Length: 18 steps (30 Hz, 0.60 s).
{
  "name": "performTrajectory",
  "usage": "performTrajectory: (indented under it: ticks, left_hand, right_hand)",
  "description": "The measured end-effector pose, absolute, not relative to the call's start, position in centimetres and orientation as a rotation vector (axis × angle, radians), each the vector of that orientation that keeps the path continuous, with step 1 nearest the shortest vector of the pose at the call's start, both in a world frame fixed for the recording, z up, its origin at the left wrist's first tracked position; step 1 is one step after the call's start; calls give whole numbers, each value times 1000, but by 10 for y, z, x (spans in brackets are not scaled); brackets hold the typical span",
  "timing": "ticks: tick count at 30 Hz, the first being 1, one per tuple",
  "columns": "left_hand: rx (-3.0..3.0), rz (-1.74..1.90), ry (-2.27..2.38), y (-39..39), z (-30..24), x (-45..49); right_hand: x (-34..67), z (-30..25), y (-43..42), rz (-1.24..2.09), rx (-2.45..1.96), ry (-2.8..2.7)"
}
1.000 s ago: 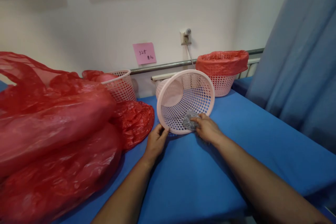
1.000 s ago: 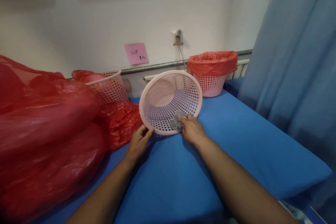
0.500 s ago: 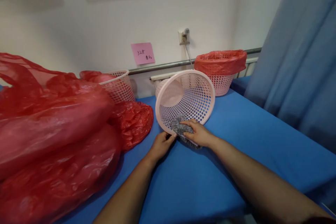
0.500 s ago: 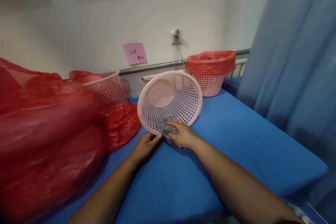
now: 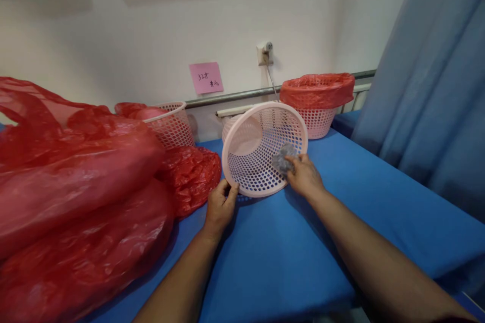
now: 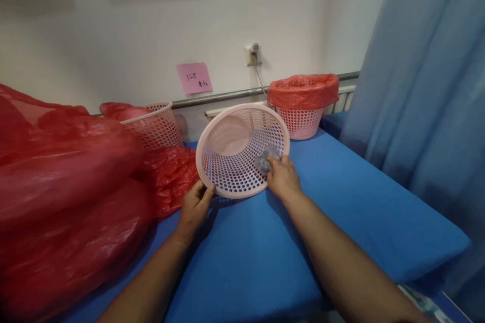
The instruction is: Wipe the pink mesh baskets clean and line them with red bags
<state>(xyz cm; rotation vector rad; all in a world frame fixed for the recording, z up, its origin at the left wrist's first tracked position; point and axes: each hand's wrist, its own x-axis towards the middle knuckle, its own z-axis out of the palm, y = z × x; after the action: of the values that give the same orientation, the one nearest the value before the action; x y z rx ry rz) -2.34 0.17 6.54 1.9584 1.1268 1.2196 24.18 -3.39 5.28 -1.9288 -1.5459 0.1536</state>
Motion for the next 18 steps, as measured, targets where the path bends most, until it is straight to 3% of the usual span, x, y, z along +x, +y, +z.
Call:
performTrajectory:
  ticks: [5,12,18]
  left_hand:
    - [1936,1364,1201,-2,72,-24]
    - [1981,1433,1224,-8,84,-29]
    - [2091,1408,1200,-14,86,-26]
  right_hand:
    - [222,42,-39,499,-1567,-1945]
    - [258,63,-34,-194,-1855,-1319]
    - [248,56,-37,65,-1909,-1577]
